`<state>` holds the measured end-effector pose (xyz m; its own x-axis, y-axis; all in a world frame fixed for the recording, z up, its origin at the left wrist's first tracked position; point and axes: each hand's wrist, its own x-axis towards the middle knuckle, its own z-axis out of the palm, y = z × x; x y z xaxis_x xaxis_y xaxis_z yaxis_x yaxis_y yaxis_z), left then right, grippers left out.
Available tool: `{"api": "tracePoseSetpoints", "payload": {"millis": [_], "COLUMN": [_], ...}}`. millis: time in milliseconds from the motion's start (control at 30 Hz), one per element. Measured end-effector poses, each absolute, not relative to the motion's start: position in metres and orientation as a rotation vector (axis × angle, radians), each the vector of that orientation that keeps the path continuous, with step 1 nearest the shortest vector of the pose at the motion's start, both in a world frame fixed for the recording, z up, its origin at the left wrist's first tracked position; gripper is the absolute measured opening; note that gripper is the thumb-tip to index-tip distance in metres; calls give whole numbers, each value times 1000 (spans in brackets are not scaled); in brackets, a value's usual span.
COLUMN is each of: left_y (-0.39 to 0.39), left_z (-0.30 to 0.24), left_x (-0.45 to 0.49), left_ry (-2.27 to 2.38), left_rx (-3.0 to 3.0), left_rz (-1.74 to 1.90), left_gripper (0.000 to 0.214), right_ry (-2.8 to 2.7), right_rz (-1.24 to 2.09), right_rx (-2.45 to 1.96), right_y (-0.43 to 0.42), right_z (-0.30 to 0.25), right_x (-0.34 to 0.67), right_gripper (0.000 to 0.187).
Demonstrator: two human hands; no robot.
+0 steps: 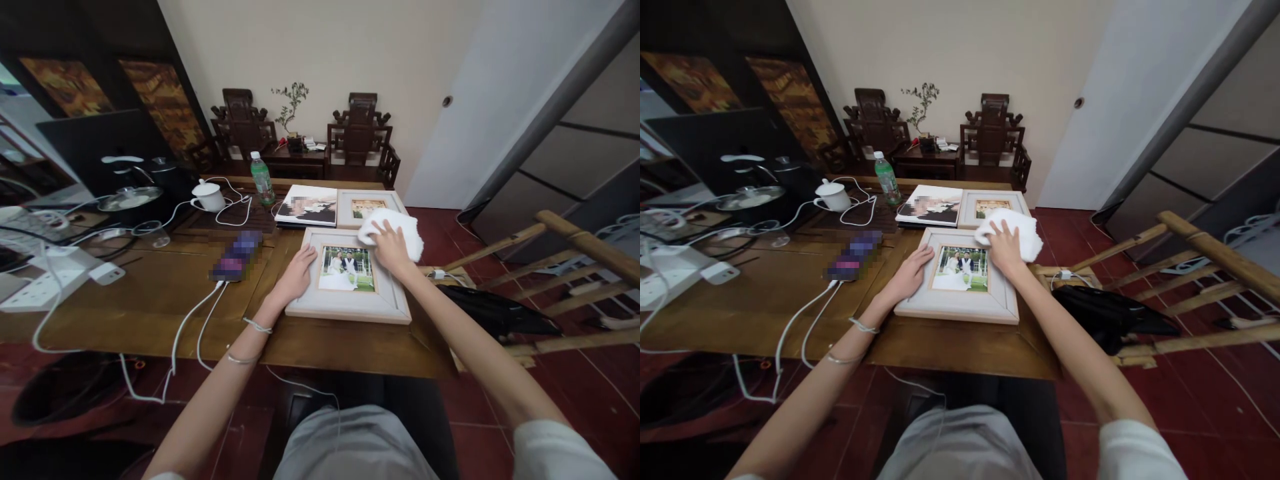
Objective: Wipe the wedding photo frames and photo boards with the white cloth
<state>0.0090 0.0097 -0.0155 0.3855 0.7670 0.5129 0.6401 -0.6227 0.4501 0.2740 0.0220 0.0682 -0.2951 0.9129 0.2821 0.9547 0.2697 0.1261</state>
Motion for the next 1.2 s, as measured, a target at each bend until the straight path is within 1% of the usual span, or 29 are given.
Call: {"api": "tracePoseSetpoints", "payload": {"millis": [67, 167, 233, 367, 600, 733, 867, 1033, 1100, 1200], "left_y": [9, 7, 6, 8, 7, 6, 6, 4, 3, 4], "left_z": [-13, -9, -7, -9, -11, -9, -8, -6, -5, -6], "left_x": [9, 10, 11, 11, 12, 14, 15, 15, 14, 12], "left_ry": [1271, 1288, 1294, 1270, 1279, 1307, 1314, 1289, 1289, 1282], "left_rx": [2450, 2439, 2437, 2437, 2399, 2378, 2370, 2378, 2389, 2397], "left_rz": [1057, 1047, 1032, 1048, 1080, 1084, 1077, 1069, 1051, 1038], "left_gripper": [53, 51, 51, 53, 50, 50, 50, 54, 53, 54], "right_ry": [-2427, -2583, -2643, -2662, -2533, -2602, -2766, -2888, -2876, -2822], "right_rz": [-447, -475, -459, -419, -443, -450, -273, 171, 253, 224], "right_rx": [-1599, -1318, -1282, -1441, -1776, -1774, -1655, -1432, -1357, -1356], "right_y": [35, 39, 37, 35, 23, -9, -69, -138, -144, -125], "right_z": [70, 67, 61, 56, 74, 77, 86, 107, 107, 95], "right_x": [248, 205, 185, 189, 272, 296, 293, 275, 267, 258], "right_gripper": [48, 40, 38, 39, 44, 45, 45, 56, 59, 59]}}
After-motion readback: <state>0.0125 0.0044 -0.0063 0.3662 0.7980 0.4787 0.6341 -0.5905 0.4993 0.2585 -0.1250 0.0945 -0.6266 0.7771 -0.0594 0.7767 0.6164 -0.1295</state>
